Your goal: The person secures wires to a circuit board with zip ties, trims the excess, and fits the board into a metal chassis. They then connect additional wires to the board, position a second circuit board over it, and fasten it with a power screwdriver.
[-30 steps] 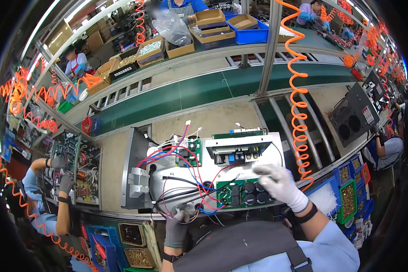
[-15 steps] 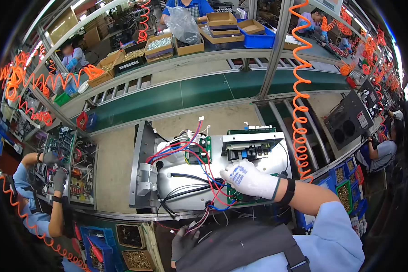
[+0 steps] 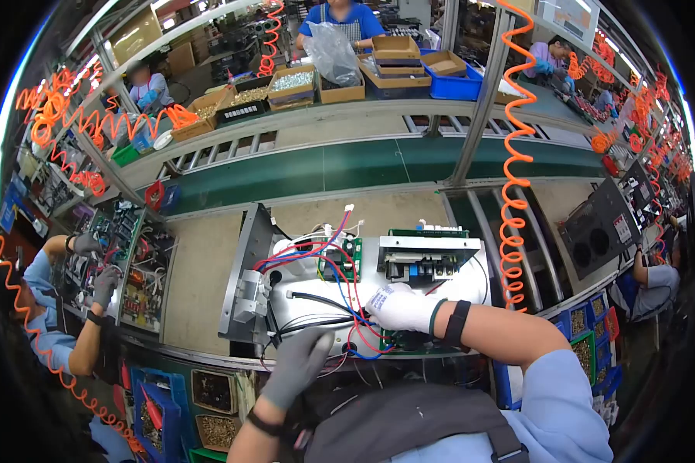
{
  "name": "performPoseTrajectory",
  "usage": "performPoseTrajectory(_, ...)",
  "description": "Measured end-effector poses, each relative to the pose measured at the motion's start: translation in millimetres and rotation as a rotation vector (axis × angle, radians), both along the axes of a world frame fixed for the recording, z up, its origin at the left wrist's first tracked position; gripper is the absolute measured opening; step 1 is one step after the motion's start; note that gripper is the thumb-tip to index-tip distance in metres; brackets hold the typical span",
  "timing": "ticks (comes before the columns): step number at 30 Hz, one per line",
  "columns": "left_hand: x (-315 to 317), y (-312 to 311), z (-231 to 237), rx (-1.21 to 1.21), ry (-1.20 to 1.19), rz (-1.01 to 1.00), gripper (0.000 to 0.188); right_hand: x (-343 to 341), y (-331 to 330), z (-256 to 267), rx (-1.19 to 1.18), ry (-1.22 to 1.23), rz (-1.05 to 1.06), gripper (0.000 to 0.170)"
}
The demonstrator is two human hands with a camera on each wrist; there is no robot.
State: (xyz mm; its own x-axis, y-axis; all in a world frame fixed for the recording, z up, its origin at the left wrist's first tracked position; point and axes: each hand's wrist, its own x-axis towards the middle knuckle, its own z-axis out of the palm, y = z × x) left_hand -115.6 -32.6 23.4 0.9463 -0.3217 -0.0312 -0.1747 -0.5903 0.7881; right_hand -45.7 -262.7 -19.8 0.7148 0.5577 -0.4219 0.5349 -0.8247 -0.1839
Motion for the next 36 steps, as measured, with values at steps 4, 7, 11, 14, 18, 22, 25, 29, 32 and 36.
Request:
performPoseTrajectory(4,30.9,-36.6,-55.1,-0.469,0.511,0.09,0.039,-5.1,-18.7,16.1,0.161,0.117,-0.098,0.024)
performPoseTrajectory(7,31.1,-63.7,-51.5,-0.667,0.608,0.25,0.038,-5.8,-26.0,16.0,0.149,0.186,-0.058,0.03)
performPoseTrajectory(11,16.9,-65.4,-48.6,-1.193,0.765,0.191,0.033,-1.1,-25.3,14.8,0.062,0.196,0.16,0.034)
performPoseTrajectory(14,-12.8,-44.2,-30.5,-1.072,0.692,0.236,0.031,8.0,-14.7,21.1,0.113,0.281,-0.036,0.034)
performPoseTrajectory(18,-35.6,-23.8,-50.6,-0.975,0.733,0.186,0.027,9.9,16.5,11.6,0.167,0.037,-0.06,0.05)
performPoseTrajectory(22,-30.7,-24.9,-37.8,-0.933,0.72,0.18,0.027,6.5,64.8,11.6,-0.006,0.002,-0.054,0.048)
performPoseTrajectory(25,-30.3,-23.0,-37.9,-0.91,0.685,0.182,0.029,17.5,68.1,2.2,0.143,0.21,-0.3,0.037)
performPoseTrajectory(29,-31.2,-18.4,-37.3,-0.886,0.66,0.162,0.032,25.7,33.1,-6.3,0.583,0.396,-0.716,0.028)
performPoseTrajectory(32,-28.0,-16.4,-46.1,-0.957,0.63,0.244,0.033,2.2,9.3,-5.6,0.899,0.432,-0.819,0.018)
performPoseTrajectory(36,-17.3,-10.5,-56.7,-0.817,0.563,0.288,0.032,-36.4,-13.2,27.8,1.134,0.359,-0.719,0.016)
